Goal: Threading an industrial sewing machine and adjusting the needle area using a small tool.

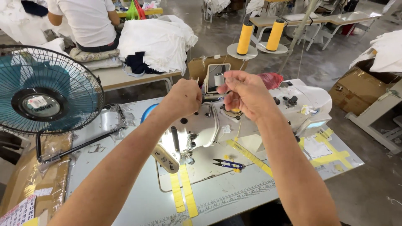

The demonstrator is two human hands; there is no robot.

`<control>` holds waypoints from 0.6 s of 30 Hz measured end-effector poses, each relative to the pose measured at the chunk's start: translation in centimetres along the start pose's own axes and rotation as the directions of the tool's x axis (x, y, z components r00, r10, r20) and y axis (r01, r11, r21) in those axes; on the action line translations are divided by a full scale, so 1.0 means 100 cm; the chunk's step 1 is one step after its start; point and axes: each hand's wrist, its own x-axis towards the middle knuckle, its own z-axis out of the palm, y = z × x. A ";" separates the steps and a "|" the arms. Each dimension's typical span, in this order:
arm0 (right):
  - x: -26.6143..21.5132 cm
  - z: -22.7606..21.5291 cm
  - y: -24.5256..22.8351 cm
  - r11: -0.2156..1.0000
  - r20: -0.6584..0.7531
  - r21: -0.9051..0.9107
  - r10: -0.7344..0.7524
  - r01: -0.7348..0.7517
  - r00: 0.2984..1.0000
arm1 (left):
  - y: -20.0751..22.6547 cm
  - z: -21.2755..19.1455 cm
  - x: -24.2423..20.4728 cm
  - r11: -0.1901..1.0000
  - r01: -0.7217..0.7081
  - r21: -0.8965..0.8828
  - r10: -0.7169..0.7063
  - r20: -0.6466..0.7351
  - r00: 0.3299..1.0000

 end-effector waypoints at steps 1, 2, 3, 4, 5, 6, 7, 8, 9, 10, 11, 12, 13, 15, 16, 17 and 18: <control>-0.006 0.002 0.005 1.000 0.003 -0.001 0.006 -0.006 1.000 | -0.001 -0.001 0.000 1.000 0.006 -0.003 -0.006 0.002 1.000; -0.012 0.004 0.011 1.000 -0.020 0.021 -0.014 0.015 1.000 | -0.002 -0.002 0.000 0.998 -0.027 -0.051 0.026 -0.014 1.000; -0.020 0.006 0.017 0.998 -0.047 0.044 -0.034 0.036 0.998 | -0.002 -0.002 0.000 0.993 -0.062 -0.098 0.060 -0.030 0.998; -0.027 0.007 0.020 0.999 -0.047 0.045 -0.027 0.029 0.999 | -0.004 -0.004 -0.004 0.993 -0.057 -0.099 0.055 -0.025 0.998; -0.032 0.007 0.020 0.997 -0.060 0.082 -0.003 0.008 0.998 | -0.004 -0.009 -0.006 0.990 -0.070 -0.122 0.068 -0.020 0.997; -0.038 0.007 0.021 0.993 -0.073 0.119 0.021 -0.012 0.997 | -0.003 -0.013 -0.009 0.986 -0.083 -0.144 0.082 -0.016 0.997; -0.039 0.005 0.021 0.993 -0.068 0.116 0.020 -0.012 0.997 | -0.003 -0.016 -0.009 0.986 -0.083 -0.146 0.080 -0.021 0.997; -0.040 0.002 0.021 0.996 -0.105 0.094 -0.005 0.015 0.994 | -0.004 -0.019 -0.009 0.981 -0.099 -0.165 0.094 -0.039 0.995; -0.041 0.000 0.021 0.997 -0.139 0.070 -0.029 0.039 0.990 | -0.004 -0.022 -0.009 0.976 -0.114 -0.184 0.105 -0.059 0.993; -0.041 -0.001 0.020 0.997 -0.132 0.066 -0.029 0.038 0.991 | 0.001 -0.024 -0.013 0.976 -0.111 -0.188 0.101 -0.064 0.993; -0.040 -0.003 0.019 0.998 -0.151 0.004 -0.064 0.065 0.987 | 0.007 -0.026 -0.016 0.980 -0.114 -0.163 0.111 -0.029 0.993; -0.040 -0.006 0.019 0.994 -0.167 -0.057 -0.100 0.092 0.981 | 0.013 -0.028 -0.019 0.983 -0.118 -0.139 0.120 0.007 0.993; -0.041 -0.010 0.019 0.994 -0.165 -0.062 -0.104 0.095 0.981 | 0.012 -0.022 -0.016 0.983 -0.121 -0.142 0.122 0.003 0.992; -0.042 -0.019 0.020 0.926 -0.179 -0.323 -0.260 0.193 0.949 | 0.010 -0.010 -0.010 0.993 -0.038 -0.110 0.053 0.131 0.990; -0.041 -0.020 0.015 0.925 -0.178 -0.327 -0.262 0.194 0.948 | 0.009 -0.006 -0.005 0.993 -0.041 -0.113 0.055 0.129 0.990; -0.041 -0.020 0.011 0.906 -0.214 -0.362 -0.310 0.219 0.926 | 0.007 -0.002 -0.001 0.990 -0.048 -0.130 0.058 0.075 0.995; -0.040 -0.021 0.007 0.885 -0.247 -0.398 -0.357 0.242 0.901 | 0.005 0.001 0.004 0.988 -0.057 -0.147 0.061 0.022 0.998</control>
